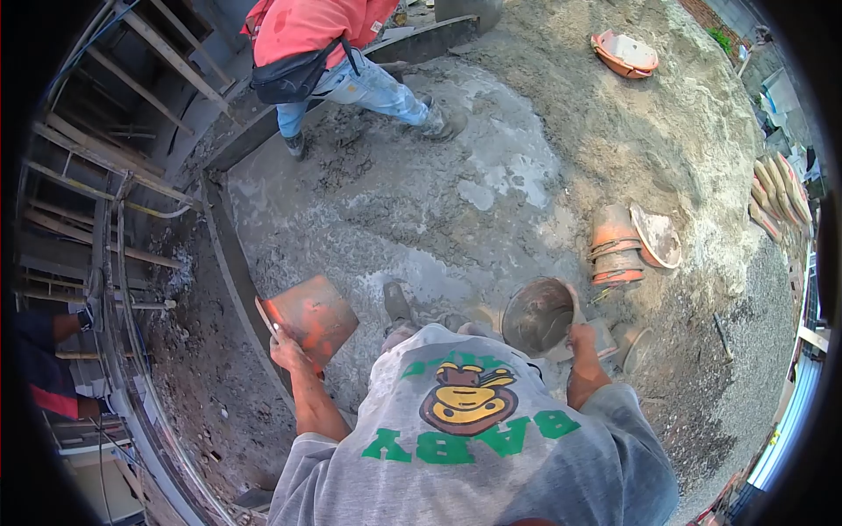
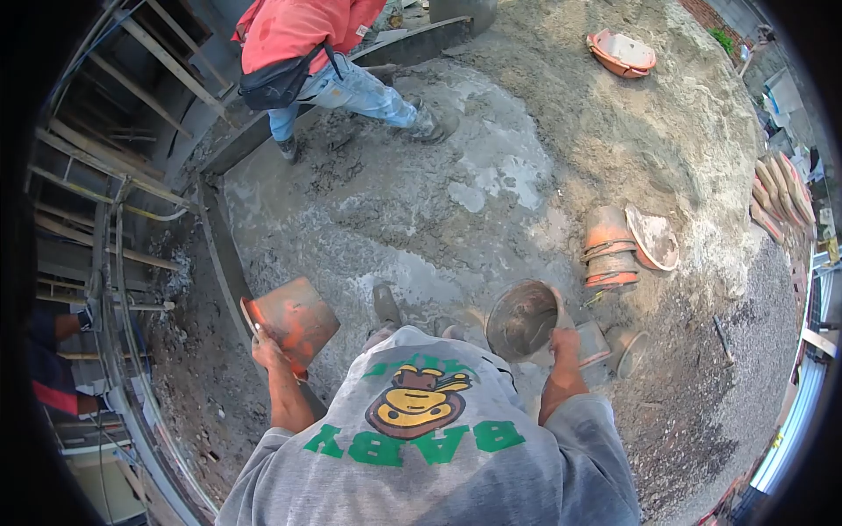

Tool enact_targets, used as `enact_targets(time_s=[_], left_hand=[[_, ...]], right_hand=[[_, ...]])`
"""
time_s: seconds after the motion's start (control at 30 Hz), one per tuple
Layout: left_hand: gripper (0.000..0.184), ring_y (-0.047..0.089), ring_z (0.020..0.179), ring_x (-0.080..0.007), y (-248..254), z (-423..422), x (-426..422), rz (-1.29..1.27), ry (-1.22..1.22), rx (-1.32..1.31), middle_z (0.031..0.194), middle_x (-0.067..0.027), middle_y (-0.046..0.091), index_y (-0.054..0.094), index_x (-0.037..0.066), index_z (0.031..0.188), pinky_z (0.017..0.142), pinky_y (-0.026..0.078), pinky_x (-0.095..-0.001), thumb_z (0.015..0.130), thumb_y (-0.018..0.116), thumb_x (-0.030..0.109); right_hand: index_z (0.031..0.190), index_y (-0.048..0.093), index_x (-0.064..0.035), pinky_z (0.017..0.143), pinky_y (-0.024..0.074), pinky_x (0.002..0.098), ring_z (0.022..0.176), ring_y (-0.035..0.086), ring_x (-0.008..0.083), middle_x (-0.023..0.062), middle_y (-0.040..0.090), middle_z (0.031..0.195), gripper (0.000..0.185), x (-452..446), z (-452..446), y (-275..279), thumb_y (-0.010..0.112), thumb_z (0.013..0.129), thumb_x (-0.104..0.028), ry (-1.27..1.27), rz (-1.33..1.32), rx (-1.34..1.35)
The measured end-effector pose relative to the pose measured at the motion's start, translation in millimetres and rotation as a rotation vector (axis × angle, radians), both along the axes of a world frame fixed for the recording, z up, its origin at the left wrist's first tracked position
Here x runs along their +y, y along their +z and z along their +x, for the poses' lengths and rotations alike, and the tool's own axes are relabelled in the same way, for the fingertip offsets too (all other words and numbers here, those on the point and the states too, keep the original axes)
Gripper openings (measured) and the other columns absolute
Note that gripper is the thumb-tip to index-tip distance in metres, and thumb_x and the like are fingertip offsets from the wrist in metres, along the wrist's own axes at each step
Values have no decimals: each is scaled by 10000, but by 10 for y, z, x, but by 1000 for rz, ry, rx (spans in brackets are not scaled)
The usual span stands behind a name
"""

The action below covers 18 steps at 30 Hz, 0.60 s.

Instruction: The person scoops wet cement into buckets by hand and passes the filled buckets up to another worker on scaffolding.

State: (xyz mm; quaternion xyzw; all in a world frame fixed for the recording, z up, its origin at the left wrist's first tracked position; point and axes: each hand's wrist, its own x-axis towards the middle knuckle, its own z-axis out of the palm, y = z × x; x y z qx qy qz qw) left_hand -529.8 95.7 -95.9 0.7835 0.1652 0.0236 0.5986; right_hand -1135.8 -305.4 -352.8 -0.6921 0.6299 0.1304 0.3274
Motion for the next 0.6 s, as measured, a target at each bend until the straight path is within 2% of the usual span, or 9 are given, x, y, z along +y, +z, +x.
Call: enact_targets(time_s=[0.03,0.1,0.2,0.27,0.33,0.37,0.43,0.5,0.6], left_hand=[[300,526,694,-122,20,6,-24,-4,-9,2,811,-44,580,574,-57,961,620,440,-276,879,546,230],[309,531,706,-130,75,14,-60,9,-20,8,823,-51,584,573,-60,972,631,446,-284,880,542,233],[326,538,723,-144,101,23,-125,41,-27,12,843,-62,589,571,-63,983,646,454,-297,881,537,245],[343,542,730,-153,62,46,-129,54,-35,6,853,-69,591,570,-66,989,653,457,-304,880,535,258],[358,542,731,-158,70,55,-147,67,-46,12,853,-72,591,570,-64,994,655,457,-307,879,534,273],[365,542,731,-161,73,52,-151,74,-51,16,854,-74,591,570,-63,996,656,457,-308,878,533,280],[371,541,729,-161,177,-15,-247,50,-6,8,846,-78,592,576,-61,978,655,455,-311,876,536,293],[376,541,727,-165,169,-2,-247,51,-3,12,837,-82,593,582,-59,958,656,455,-315,874,538,306],[382,541,724,-174,40,17,-127,58,-16,27,823,-87,594,590,-55,924,659,453,-321,870,543,320]], right_hand=[[802,584,49,425,450,341,485,582,206,133,594,668,209,-14,-43,-83,519,738,-139,3,-30,-45],[792,583,53,426,451,340,505,590,209,137,592,673,205,4,-106,-271,527,732,-136,-55,-60,-78],[780,578,55,422,450,340,527,594,216,142,588,682,201,70,149,147,541,725,-135,-132,-26,10],[781,576,46,419,448,343,531,589,216,144,581,680,199,129,129,363,547,726,-143,274,-139,131],[786,612,13,529,459,355,634,604,230,140,605,734,210,145,172,379,512,737,-165,203,-116,144],[791,648,-15,642,470,366,735,622,244,135,633,790,246,158,241,358,474,747,-183,-70,-35,98],[808,683,-41,747,483,377,830,642,255,128,662,841,292,134,219,163,439,758,-192,-290,60,49],[833,679,-34,734,488,376,815,645,251,126,663,832,284,111,63,5,444,756,-175,-185,92,49],[877,667,-26,718,494,363,787,649,242,130,662,820,268,201,637,1141,458,759,-145,-557,167,99]])
